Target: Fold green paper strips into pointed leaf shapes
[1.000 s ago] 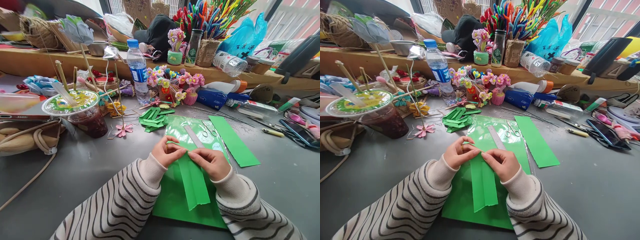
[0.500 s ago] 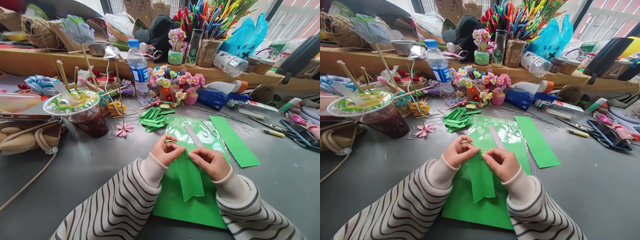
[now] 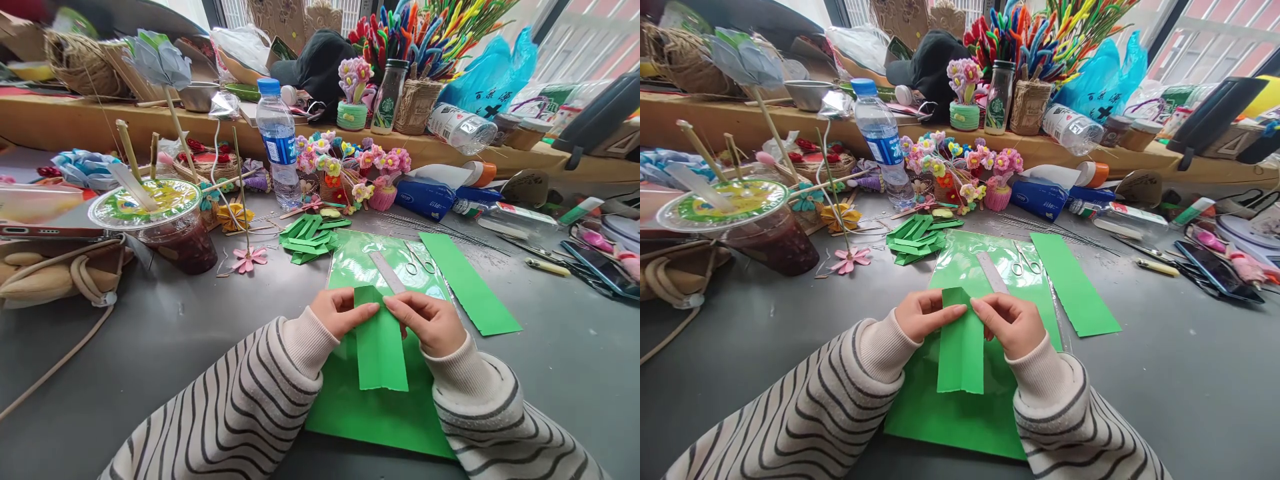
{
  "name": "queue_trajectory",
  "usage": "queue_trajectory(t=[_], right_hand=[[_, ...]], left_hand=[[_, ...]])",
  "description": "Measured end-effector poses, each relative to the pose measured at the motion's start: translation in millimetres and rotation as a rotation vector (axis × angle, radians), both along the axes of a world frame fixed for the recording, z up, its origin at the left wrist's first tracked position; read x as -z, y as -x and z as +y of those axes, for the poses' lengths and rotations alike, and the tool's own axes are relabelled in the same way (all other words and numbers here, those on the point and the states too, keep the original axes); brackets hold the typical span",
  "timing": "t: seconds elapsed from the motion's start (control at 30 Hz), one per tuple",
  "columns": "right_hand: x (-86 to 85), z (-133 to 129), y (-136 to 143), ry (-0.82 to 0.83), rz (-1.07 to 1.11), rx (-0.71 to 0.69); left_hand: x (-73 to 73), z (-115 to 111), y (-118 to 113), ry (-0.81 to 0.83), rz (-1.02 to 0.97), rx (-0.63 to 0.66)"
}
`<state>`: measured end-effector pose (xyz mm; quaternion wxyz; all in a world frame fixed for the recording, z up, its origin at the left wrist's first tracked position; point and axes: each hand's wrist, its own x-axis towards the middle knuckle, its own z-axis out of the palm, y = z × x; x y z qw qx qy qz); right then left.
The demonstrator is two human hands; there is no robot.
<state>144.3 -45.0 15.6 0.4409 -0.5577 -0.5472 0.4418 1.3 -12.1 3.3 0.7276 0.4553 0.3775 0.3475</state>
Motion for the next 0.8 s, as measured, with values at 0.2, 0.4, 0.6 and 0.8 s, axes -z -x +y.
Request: queue_trajectory(t=[0.2,0.4,0.6,0.8], right_hand=[[0.1,0.6,0.2,-0.002,-0.019,-0.017],[-0.1,-1.4,-2.9,0.047,-0.145,-0.215],[-3.1,-2.7,-5.0,0.08,-0.135,-0.271],[0.0,-4.3,-2.6,0.07,-0.085,-0.22]], left_hand=[[1.8,2.5,2.9,0.006,0.089,0.021],[7.8,2.1,6.8,-0.196,0.2,0.25],[6.6,4.0,8.2,-0.162,0.177,0.29],[-0.5,4.0,8.4,-0.114,0.145,0.286]])
